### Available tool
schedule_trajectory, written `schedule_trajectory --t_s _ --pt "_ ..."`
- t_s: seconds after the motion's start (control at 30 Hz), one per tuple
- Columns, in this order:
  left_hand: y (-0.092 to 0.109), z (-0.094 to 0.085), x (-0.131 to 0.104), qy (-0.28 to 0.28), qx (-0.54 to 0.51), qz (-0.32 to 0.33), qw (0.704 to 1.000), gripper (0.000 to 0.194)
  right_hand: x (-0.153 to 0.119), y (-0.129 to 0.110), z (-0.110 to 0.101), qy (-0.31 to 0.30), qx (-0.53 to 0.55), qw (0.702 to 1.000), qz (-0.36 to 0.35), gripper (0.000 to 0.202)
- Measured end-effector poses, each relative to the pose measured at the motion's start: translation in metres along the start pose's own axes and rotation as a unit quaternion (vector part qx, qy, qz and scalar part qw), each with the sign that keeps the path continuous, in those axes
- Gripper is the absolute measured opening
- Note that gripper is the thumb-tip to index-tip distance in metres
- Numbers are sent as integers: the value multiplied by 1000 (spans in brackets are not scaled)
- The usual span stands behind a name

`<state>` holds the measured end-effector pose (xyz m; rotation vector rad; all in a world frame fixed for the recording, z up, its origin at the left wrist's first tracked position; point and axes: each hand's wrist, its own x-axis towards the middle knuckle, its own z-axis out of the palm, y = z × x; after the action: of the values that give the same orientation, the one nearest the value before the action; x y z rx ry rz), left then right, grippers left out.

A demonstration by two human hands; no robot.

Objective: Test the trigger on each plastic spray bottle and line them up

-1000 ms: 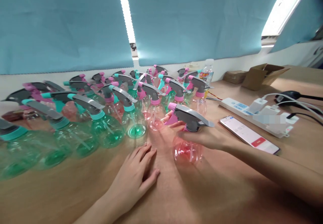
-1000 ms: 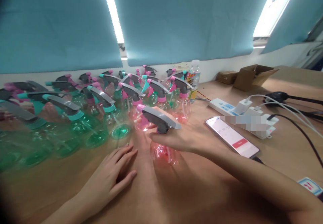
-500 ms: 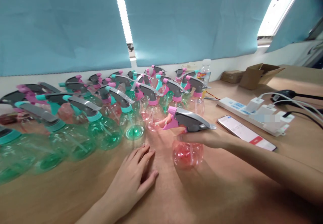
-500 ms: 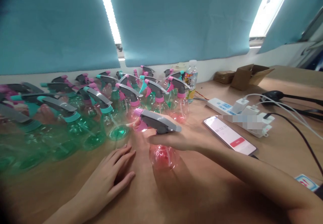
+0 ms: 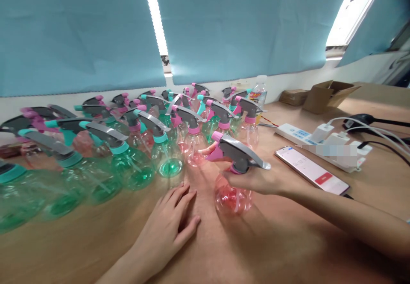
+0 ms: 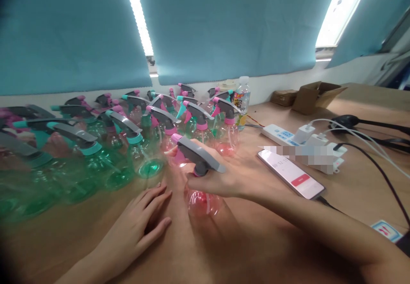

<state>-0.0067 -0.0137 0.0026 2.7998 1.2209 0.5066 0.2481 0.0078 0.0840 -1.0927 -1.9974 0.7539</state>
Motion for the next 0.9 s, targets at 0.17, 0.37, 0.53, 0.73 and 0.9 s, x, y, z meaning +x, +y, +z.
schedule_trajectory --t_s 0.17,0.37,0.53,0.73,0.9 --pt "0 -1 0 1 -4 -5 1000 42 -1 -3 -2 -20 44 998 36 49" --pt "1 -1 0 0 -4 -2 1000 41 1 -15 -3 -52 58 994 71 54" --pt "1 0 1 0 -1 -3 1000 42 2 -15 -1 -50 86 994 50 51" --pt "0 1 0 -4 4 -1 1000 42 2 -15 3 17 60 997 37 37" --pt "2 -1 0 -9 -2 -4 1000 41 -3 -14 7 65 87 994 27 24"
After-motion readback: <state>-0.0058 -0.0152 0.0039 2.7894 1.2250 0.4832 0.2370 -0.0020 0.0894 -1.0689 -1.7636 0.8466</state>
